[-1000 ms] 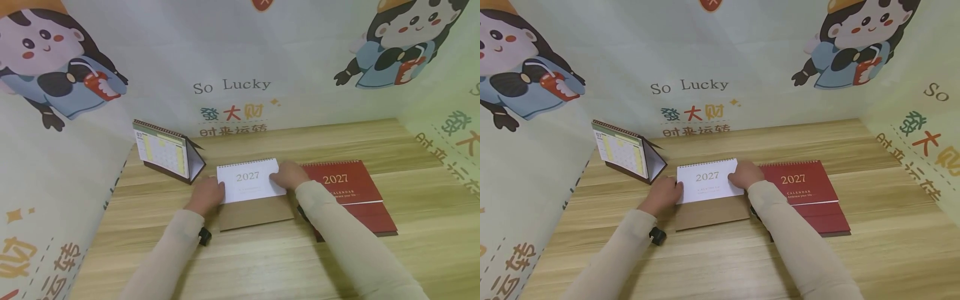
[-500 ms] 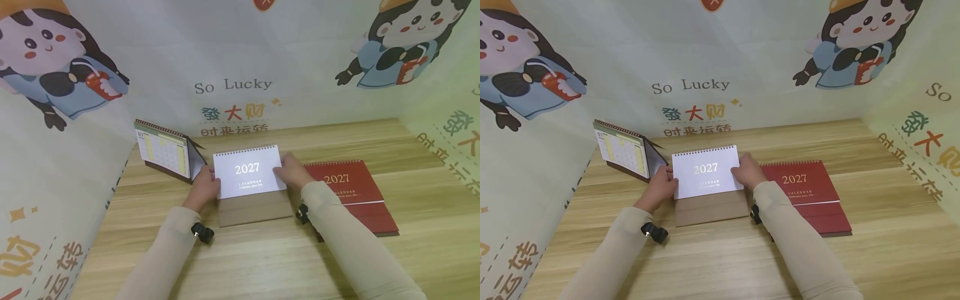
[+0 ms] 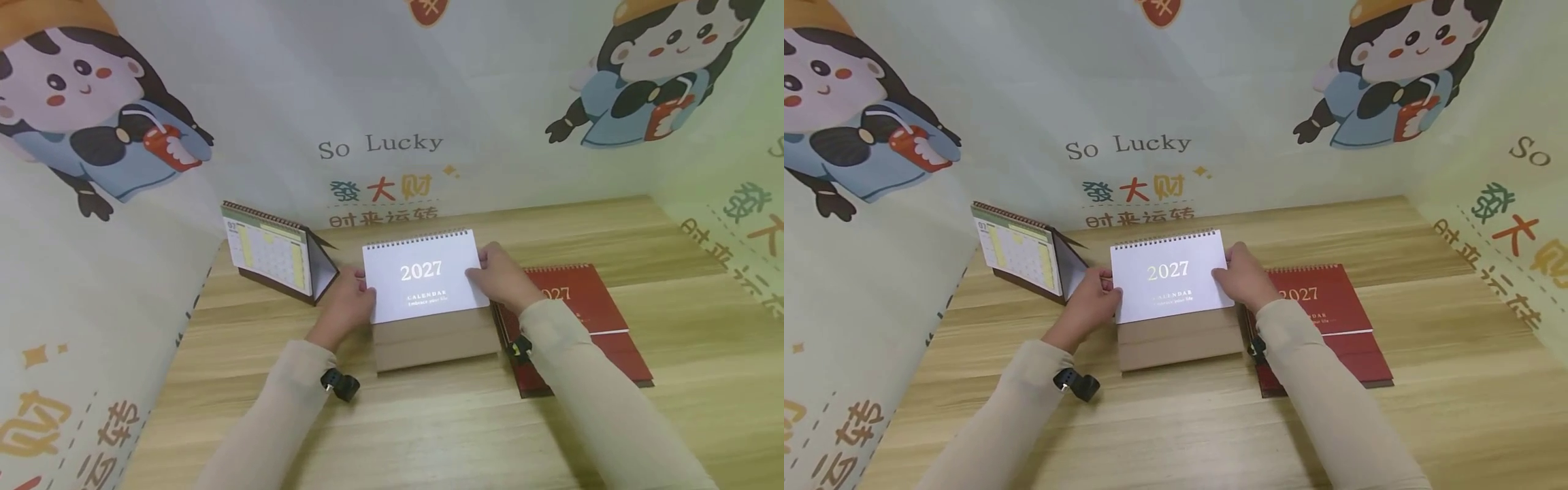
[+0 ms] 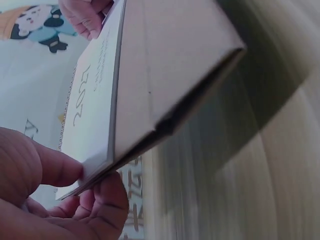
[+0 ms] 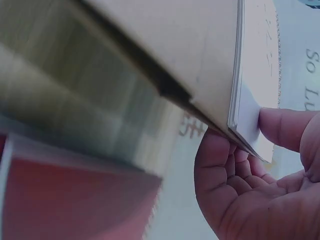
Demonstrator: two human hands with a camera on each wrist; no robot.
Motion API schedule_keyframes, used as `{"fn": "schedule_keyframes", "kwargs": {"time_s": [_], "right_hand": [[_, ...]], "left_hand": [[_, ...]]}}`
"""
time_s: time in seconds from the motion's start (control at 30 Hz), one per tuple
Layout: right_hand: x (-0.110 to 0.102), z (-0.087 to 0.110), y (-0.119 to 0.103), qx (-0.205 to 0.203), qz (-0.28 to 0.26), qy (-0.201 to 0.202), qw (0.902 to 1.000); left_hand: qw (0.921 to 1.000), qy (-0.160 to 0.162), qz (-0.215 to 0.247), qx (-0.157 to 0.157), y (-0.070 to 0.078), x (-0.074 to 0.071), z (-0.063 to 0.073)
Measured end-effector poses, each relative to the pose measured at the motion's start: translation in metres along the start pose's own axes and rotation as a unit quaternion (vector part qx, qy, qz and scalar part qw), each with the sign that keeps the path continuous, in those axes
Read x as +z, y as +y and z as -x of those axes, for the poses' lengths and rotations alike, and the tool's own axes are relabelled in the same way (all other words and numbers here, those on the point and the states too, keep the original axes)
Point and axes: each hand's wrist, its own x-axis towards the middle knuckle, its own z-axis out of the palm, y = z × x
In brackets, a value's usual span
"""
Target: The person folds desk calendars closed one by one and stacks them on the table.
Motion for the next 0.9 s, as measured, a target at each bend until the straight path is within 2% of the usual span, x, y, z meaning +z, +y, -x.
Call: {"fn": "schedule_keyframes", "kwargs": {"time_s": [0.17,0.37,0.63,0.73,0.9], "right_hand": [[-0.027,0.009,0.005,0.003,0.014,0.006,0.9999],[-0.055,0.014,0.029,0.005,0.019,-0.006,0.9998],[-0.092,0.026,0.063,0.013,0.053,0.003,0.9985],[-0.105,0.03,0.073,0.018,0.079,0.006,0.9967],[-0.122,0.037,0.087,0.029,0.083,0.002,0.9961]], "left_hand": [[0.9991,0.003,0.04,0.012,0.017,0.019,0.001],[0.9963,0.004,0.085,0.006,0.032,0.055,0.006],[0.9932,-0.033,0.109,0.023,0.06,0.092,0.013],[0.9916,-0.045,0.117,0.033,0.067,0.106,0.014],[0.9887,-0.063,0.127,0.046,0.075,0.126,0.015]]}}
